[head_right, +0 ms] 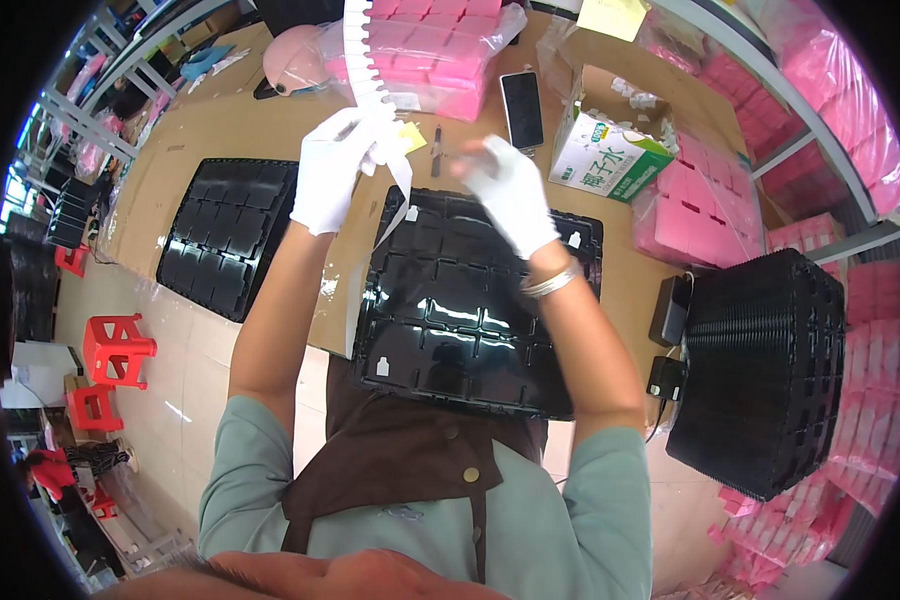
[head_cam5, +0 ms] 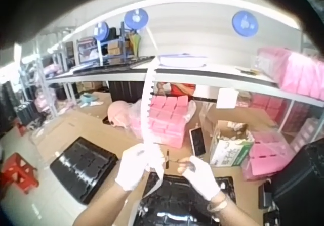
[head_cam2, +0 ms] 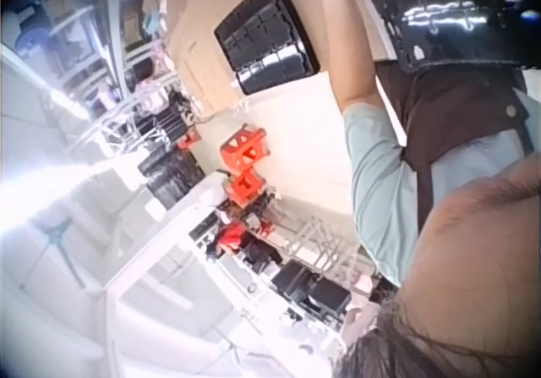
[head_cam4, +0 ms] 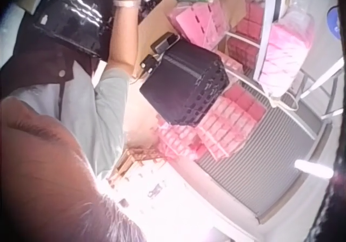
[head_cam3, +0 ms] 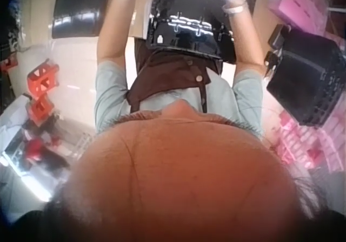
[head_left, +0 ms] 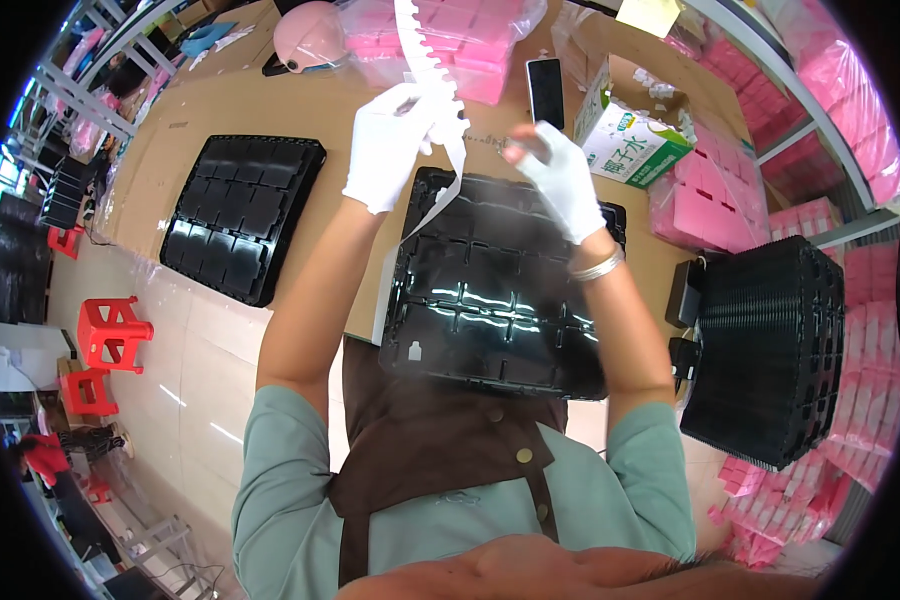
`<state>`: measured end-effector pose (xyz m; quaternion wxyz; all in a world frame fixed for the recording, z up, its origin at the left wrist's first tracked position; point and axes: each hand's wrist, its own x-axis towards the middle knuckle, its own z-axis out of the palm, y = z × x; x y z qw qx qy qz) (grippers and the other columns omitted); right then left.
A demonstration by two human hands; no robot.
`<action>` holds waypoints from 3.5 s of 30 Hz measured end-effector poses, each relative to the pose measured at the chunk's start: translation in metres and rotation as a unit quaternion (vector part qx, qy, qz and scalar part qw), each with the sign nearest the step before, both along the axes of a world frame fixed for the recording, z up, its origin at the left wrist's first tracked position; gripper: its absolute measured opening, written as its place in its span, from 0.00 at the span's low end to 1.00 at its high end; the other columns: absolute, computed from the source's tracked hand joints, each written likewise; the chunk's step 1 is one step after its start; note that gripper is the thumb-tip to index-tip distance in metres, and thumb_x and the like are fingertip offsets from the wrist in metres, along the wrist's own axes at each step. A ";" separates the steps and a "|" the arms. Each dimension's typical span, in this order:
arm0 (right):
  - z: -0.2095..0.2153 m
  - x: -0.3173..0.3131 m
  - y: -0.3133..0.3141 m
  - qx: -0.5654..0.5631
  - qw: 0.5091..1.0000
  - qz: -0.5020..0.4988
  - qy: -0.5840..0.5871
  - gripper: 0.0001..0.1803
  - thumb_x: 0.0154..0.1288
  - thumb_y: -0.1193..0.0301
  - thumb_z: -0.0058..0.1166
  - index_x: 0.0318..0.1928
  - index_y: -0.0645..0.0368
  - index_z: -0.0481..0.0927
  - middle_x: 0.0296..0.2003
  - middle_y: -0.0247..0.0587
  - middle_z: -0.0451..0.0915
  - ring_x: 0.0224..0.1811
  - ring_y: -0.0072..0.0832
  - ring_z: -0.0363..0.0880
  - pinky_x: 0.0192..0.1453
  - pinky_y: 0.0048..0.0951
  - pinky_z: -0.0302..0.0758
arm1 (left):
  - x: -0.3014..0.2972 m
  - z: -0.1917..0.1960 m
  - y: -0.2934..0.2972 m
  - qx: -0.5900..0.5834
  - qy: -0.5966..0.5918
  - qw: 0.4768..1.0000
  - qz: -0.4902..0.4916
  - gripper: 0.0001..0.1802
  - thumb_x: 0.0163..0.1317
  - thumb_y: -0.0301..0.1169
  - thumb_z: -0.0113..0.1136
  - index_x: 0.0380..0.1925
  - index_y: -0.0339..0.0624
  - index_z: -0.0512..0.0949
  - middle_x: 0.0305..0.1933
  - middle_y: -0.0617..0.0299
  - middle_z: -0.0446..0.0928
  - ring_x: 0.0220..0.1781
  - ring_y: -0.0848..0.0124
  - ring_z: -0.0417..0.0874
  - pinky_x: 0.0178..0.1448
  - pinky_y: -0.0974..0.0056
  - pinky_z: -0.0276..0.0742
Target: The person assembles black plastic trays by hand, inserting pink foam padding and divider strips into each tray.
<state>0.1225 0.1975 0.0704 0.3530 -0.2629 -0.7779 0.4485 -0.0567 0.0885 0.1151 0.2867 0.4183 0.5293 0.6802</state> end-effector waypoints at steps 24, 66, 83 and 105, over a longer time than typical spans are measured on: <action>-0.009 0.176 -0.076 0.117 0.952 0.017 -0.281 0.05 0.45 0.83 0.53 0.24 0.60 0.75 0.27 0.42 0.76 0.34 0.37 0.78 0.36 0.34 0.74 | -0.025 -0.019 -0.014 -0.084 -0.142 0.986 0.029 0.15 0.65 0.33 0.55 0.48 0.39 0.79 0.42 0.64 0.81 0.32 0.82 0.75 0.29 0.77 0.65; -0.109 0.141 0.078 0.142 0.890 -0.145 -0.410 0.04 0.56 0.72 0.54 0.32 0.55 0.81 0.30 0.46 0.82 0.35 0.41 0.82 0.42 0.37 0.77 | 0.064 -0.159 -0.182 -0.213 0.199 0.948 0.127 0.10 0.66 0.24 0.51 0.45 0.36 0.79 0.35 0.54 0.78 0.35 0.65 0.80 0.42 0.64 0.76; -0.136 0.151 0.096 0.050 0.930 -0.174 -0.320 0.03 0.57 0.75 0.52 0.30 0.58 0.79 0.30 0.47 0.81 0.34 0.43 0.80 0.39 0.37 0.75 | 0.068 -0.166 -0.178 -0.133 0.290 0.934 0.162 0.10 0.62 0.21 0.55 0.43 0.41 0.79 0.31 0.55 0.75 0.30 0.61 0.78 0.36 0.61 0.74; -0.113 -0.093 -0.001 0.112 0.920 0.077 -0.369 0.08 0.56 0.68 0.53 0.33 0.56 0.81 0.32 0.49 0.82 0.38 0.45 0.81 0.44 0.41 0.76 | 0.067 -0.171 -0.183 -0.121 0.266 0.942 0.165 0.10 0.62 0.25 0.56 0.43 0.45 0.78 0.33 0.54 0.76 0.33 0.55 0.80 0.36 0.57 0.76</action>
